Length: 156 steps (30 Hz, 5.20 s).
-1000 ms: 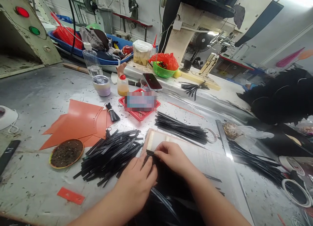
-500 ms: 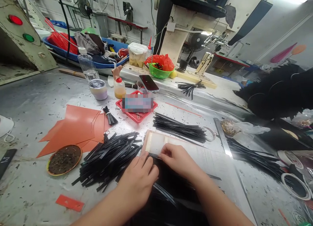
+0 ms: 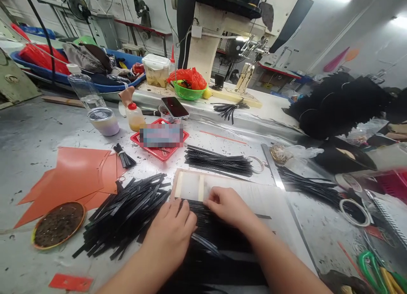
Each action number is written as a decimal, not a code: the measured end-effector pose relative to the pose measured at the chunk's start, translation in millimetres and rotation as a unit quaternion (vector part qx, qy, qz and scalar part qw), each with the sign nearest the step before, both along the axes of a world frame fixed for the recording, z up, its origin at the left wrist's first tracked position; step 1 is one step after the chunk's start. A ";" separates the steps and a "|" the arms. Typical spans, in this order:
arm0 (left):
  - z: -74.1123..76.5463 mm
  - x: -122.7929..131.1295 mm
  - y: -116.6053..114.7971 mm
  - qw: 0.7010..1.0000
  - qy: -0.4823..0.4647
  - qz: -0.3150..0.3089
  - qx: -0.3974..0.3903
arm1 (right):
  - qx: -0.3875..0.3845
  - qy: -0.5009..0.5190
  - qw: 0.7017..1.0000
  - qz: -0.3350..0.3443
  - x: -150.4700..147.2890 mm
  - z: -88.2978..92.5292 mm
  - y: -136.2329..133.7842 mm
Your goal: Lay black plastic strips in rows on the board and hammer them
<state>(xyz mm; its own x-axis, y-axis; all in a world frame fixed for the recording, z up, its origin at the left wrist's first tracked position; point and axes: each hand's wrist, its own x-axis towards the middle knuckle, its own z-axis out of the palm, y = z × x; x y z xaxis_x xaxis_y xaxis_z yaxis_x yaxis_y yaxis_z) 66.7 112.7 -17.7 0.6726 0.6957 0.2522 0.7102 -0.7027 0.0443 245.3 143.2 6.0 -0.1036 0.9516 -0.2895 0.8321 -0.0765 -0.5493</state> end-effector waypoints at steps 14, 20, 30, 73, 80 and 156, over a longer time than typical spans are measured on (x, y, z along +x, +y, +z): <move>28.6 2.5 -0.6 0.876 -0.314 -0.002 -0.367 | 0.151 0.324 0.920 0.160 -18.4 27.1 -43.3; 24.9 7.6 -8.2 0.854 -0.355 -0.008 -0.380 | 0.207 0.370 0.903 0.061 -34.6 19.3 -47.0; 6.0 -19.6 -7.0 0.977 -0.201 -0.010 -0.075 | 0.173 0.420 0.869 -0.197 20.3 49.4 -7.5; -9.0 -20.6 2.1 0.998 -0.055 0.001 0.017 | 0.001 0.065 0.998 0.014 -28.9 0.3 15.8; -6.6 -17.6 4.5 0.998 -0.055 0.000 0.030 | -0.036 0.065 0.997 -0.039 13.7 -2.1 5.0; -5.1 -19.2 -0.5 0.999 -0.019 0.032 0.005 | 0.010 0.081 0.996 -0.038 -37.3 -7.7 24.5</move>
